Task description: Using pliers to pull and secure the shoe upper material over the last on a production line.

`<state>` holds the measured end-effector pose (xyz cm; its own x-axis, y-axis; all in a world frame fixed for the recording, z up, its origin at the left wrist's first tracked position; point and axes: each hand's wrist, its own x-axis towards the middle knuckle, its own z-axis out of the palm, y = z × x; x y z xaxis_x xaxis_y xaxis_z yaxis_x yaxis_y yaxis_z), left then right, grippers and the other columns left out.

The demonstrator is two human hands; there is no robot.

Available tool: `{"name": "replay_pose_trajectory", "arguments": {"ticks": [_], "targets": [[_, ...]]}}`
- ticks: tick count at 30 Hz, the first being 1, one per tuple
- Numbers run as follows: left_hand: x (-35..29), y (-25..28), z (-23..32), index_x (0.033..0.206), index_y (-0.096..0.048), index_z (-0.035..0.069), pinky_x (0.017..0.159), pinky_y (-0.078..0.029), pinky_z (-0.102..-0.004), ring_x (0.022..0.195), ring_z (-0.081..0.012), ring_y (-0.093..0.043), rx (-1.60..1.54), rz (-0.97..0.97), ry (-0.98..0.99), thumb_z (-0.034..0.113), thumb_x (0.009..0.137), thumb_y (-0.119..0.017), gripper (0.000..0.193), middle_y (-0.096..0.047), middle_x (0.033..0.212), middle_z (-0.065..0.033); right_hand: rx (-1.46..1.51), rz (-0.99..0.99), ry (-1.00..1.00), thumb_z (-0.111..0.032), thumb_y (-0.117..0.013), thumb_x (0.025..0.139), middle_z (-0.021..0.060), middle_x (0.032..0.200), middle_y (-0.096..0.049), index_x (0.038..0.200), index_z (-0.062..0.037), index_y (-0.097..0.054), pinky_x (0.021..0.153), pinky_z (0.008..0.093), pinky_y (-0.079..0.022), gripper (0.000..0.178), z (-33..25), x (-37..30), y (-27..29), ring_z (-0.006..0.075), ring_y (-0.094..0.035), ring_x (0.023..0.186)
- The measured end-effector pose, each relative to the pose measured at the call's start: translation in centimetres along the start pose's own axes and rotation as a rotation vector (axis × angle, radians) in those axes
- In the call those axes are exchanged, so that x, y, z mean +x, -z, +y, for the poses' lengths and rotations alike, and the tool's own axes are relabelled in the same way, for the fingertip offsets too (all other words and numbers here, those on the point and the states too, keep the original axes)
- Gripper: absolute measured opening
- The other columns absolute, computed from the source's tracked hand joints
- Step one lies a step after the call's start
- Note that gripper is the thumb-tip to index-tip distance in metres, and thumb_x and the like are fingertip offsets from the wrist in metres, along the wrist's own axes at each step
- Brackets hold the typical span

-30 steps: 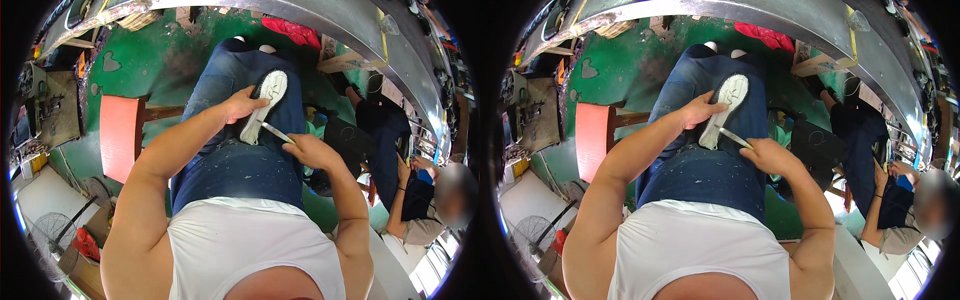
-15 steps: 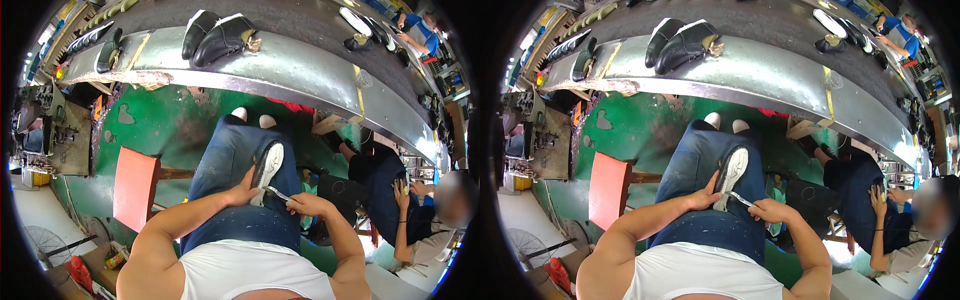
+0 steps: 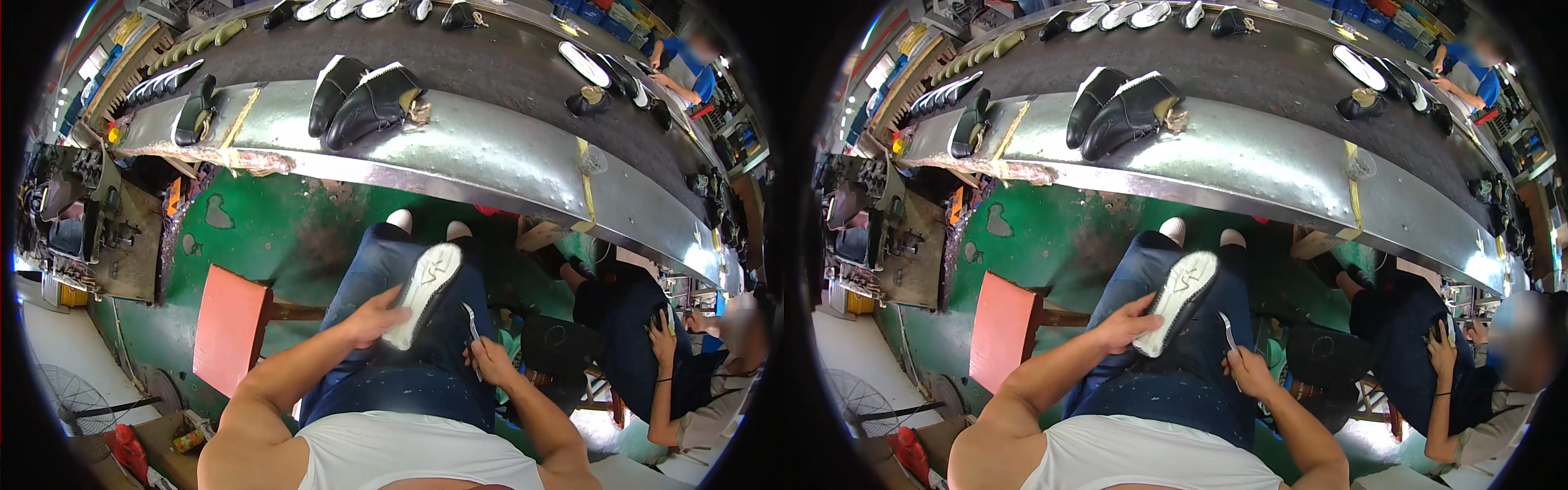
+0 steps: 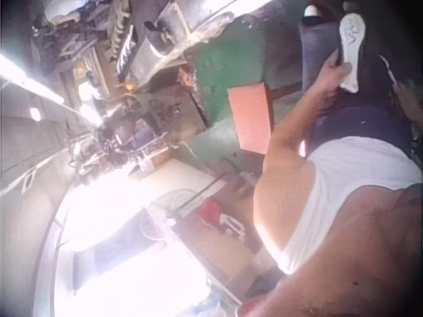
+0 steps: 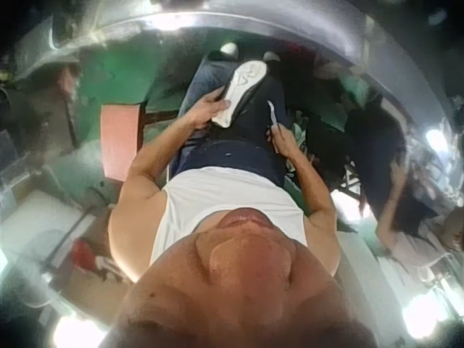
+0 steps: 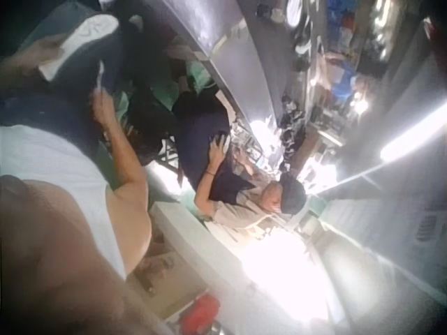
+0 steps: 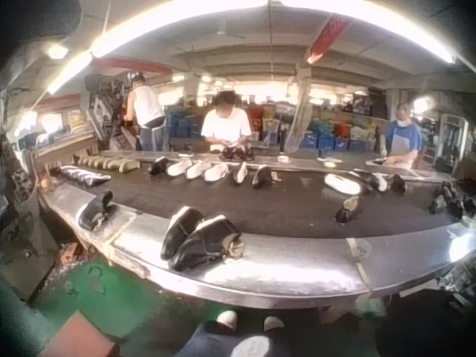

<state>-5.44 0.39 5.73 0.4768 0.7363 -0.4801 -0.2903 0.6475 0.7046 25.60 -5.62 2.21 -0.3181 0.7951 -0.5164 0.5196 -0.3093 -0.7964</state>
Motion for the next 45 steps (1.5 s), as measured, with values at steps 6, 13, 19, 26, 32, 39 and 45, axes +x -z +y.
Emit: {"name": "replay_pose_trajectory", "arguments": {"ticks": [6, 13, 19, 26, 32, 39, 45], "targets": [[5.5, -5.3, 17.8, 0.150, -0.036, 0.000, 0.094, -0.053, -0.0347, 0.109, -0.0211, -0.065, 0.147, -0.072, -0.267, 0.010, 0.092, -0.064, 0.066, -0.061, 0.130, -0.0149, 0.203, -0.019, -0.036, -0.038, -0.041, 0.106, 0.0074, 0.080, -0.068, 0.101, 0.0000, -0.062, 0.066, 0.0308, -0.052, 0.044, 1.8, 1.4, 0.4, 0.0164, -0.065, 0.070], [27.8, -10.5, 36.4, 0.131, -0.057, 0.002, 0.084, -0.054, -0.0428, 0.102, -0.0352, -0.067, 1.182, 0.530, -0.613, 0.018, 0.083, -0.066, 0.051, -0.066, 0.114, -0.0176, 0.341, -0.138, -0.089, -0.039, -0.036, 0.107, 0.0114, 0.094, -0.068, 0.113, 0.0054, -0.058, 0.074, 0.0326, -0.054, 0.050, 3.6, 2.1, 2.0, 0.0188, -0.067, 0.078], [38.9, -4.8, 36.9, 0.113, -0.070, 0.003, 0.112, -0.037, -0.0449, 0.133, -0.0379, -0.048, 2.478, 0.468, -0.520, 0.017, 0.088, -0.053, 0.034, -0.064, 0.128, -0.0156, 0.561, -0.151, -0.146, -0.033, -0.035, 0.108, 0.0108, 0.094, -0.069, 0.113, 0.0042, -0.060, 0.075, 0.0311, -0.054, 0.044, 4.5, 2.1, 3.1, 0.0178, -0.069, 0.080], [27.9, -4.6, 35.9, 0.122, -0.062, 0.006, 0.091, -0.052, -0.0463, 0.104, -0.0393, -0.064, 1.928, 0.565, -0.728, 0.021, 0.090, -0.060, 0.036, -0.066, 0.117, -0.0197, 0.641, -0.170, -0.164, -0.031, -0.034, 0.109, 0.0116, 0.095, -0.068, 0.114, 0.0050, -0.058, 0.076, 0.0323, -0.054, 0.044, 3.3, 2.1, 3.9, 0.0195, -0.068, 0.080], [10.5, 1.9, 29.9, 0.138, -0.043, -0.011, 0.099, -0.048, -0.0443, 0.115, -0.0415, -0.061, 1.865, 0.876, -0.556, 0.033, 0.077, -0.080, 0.084, -0.061, 0.126, -0.0282, 0.587, -0.165, -0.039, -0.040, -0.034, 0.108, 0.0085, 0.095, -0.069, 0.115, 0.0008, -0.058, 0.057, 0.0238, -0.045, 0.048, 5.2, 2.2, 2.3, 0.0155, -0.067, 0.080], [9.3, 4.2, 24.6, 0.137, -0.047, -0.003, 0.100, -0.048, -0.0430, 0.114, -0.0426, -0.061, 1.654, 0.754, -1.012, 0.013, 0.077, -0.079, 0.070, -0.064, 0.119, -0.0265, 0.575, -0.090, -0.017, -0.038, -0.038, 0.108, 0.0115, 0.089, -0.068, 0.107, 0.0042, -0.059, 0.070, 0.0326, -0.054, 0.047, 4.9, 2.4, 1.2, 0.0187, -0.068, 0.075], [9.9, 5.8, 23.5, 0.138, -0.045, -0.003, 0.096, -0.049, -0.0449, 0.110, -0.0461, -0.062, 1.393, 0.868, -0.837, 0.014, 0.082, -0.075, 0.066, -0.065, 0.116, -0.0302, 0.488, -0.040, 0.002, -0.038, -0.036, 0.108, 0.0094, 0.090, -0.068, 0.110, 0.0022, -0.059, 0.065, 0.0297, -0.052, 0.046, 3.8, 1.8, 0.2, 0.0163, -0.067, 0.074]]}}
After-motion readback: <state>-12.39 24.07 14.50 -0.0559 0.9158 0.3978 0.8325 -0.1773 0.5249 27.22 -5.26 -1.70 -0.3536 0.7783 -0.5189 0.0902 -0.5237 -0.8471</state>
